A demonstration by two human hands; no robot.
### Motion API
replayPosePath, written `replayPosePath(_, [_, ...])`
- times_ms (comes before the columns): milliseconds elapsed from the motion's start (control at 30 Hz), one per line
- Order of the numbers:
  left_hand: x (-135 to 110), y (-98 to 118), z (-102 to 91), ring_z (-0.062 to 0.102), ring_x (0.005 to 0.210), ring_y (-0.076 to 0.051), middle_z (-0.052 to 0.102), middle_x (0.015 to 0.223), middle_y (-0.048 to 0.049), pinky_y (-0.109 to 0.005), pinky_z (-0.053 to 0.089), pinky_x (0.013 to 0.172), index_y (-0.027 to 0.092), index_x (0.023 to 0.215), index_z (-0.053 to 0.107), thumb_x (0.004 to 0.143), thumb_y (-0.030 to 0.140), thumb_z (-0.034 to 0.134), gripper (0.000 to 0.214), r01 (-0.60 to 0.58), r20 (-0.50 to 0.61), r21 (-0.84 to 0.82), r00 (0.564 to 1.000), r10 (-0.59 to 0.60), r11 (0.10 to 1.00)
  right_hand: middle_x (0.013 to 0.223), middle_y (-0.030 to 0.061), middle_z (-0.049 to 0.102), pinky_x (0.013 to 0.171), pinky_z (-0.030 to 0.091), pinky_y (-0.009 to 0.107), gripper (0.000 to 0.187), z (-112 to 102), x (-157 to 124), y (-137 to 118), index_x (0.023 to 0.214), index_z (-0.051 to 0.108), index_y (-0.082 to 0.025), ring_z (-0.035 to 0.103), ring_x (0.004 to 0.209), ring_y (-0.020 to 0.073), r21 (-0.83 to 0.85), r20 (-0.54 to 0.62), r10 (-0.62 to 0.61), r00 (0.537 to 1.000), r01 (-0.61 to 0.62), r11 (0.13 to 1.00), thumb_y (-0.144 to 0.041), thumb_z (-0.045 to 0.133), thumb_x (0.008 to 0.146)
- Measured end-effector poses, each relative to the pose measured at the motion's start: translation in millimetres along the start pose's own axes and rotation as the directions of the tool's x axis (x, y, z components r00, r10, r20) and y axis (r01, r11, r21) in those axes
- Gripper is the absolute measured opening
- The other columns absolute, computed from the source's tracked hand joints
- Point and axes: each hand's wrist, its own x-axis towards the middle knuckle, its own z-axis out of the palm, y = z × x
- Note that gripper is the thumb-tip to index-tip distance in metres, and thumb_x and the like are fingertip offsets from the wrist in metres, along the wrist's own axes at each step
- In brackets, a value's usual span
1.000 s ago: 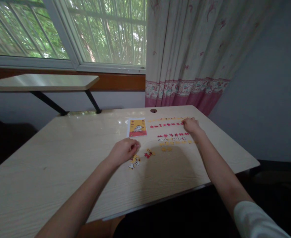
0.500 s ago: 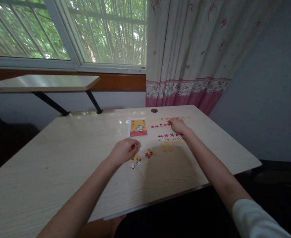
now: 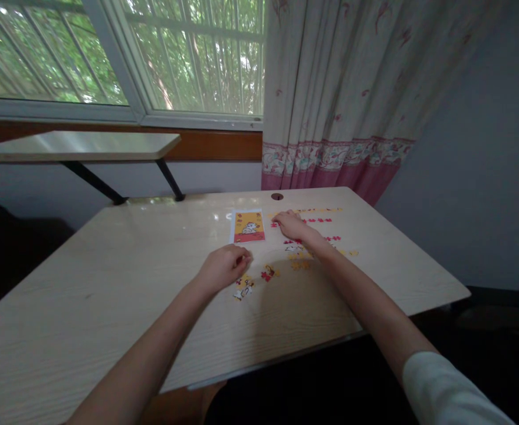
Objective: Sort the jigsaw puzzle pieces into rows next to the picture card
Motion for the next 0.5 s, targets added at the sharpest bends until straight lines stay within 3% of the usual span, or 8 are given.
replayPosePath(133, [0, -2, -3.4, 0.053, 0.064, -0.014, 0.063, 0.077, -0.0054, -0.024, 0.037, 0.059, 0.017, 0.081, 0.063, 0.085, 0.028, 0.04, 0.026, 0.013, 0.008, 0.015, 1.0, -0.013, 1.0, 0.118, 0.007, 0.056, 0.086, 0.033, 0.039, 0.037, -8, -10, -3, 0.111, 0.059, -0.022, 0.045, 0.103, 0.0248, 0.014, -0.055, -0.023, 0.998, 0.024, 1.0, -0.012, 0.032, 0.087])
replayPosePath(233, [0, -9, -5.9, 0.054, 0.065, -0.014, 0.063, 0.078, -0.0055, -0.024, 0.037, 0.059, 0.018, 0.083, 0.063, 0.086, 0.03, 0.039, 0.027, 0.025, 0.006, 0.032, 1.0, -0.026, 0.999, 0.111, 0.0082, 0.057, 0.089, 0.03, 0.037, 0.029, -21, -28, -9, 0.104, 0.061, -0.02, 0.045, 0.102, 0.0216, 0.035, -0.099, -0.143, 0.985, 0.147, 0.989, -0.018, 0.037, 0.089])
replayPosePath(367, [0, -15, -6.5, 0.054, 0.066, -0.015, 0.063, 0.077, -0.0058, -0.024, 0.036, 0.058, 0.018, 0.082, 0.063, 0.085, 0.031, 0.039, 0.027, 0.034, 0.016, 0.045, 0.999, -0.035, 0.998, 0.098, 0.006, 0.06, 0.086, 0.032, 0.032, 0.022, -32, -56, -21, 0.095, 0.063, -0.019, 0.049, 0.095, 0.0187, 0.171, -0.004, -0.388, 0.921, 0.383, 0.908, -0.034, 0.054, 0.083])
replayPosePath(500, [0, -13, -4.5, 0.055, 0.069, -0.016, 0.064, 0.077, -0.0057, -0.025, 0.037, 0.061, 0.018, 0.081, 0.064, 0.085, 0.029, 0.04, 0.027, -0.004, 0.026, 0.028, 1.0, 0.004, 1.0, 0.096, 0.0044, 0.06, 0.082, 0.035, 0.031, 0.033, -27, -75, -32, 0.092, 0.064, -0.021, 0.05, 0.092, 0.0194, 0.256, 0.092, -0.455, 0.886, 0.42, 0.87, -0.047, 0.066, 0.07])
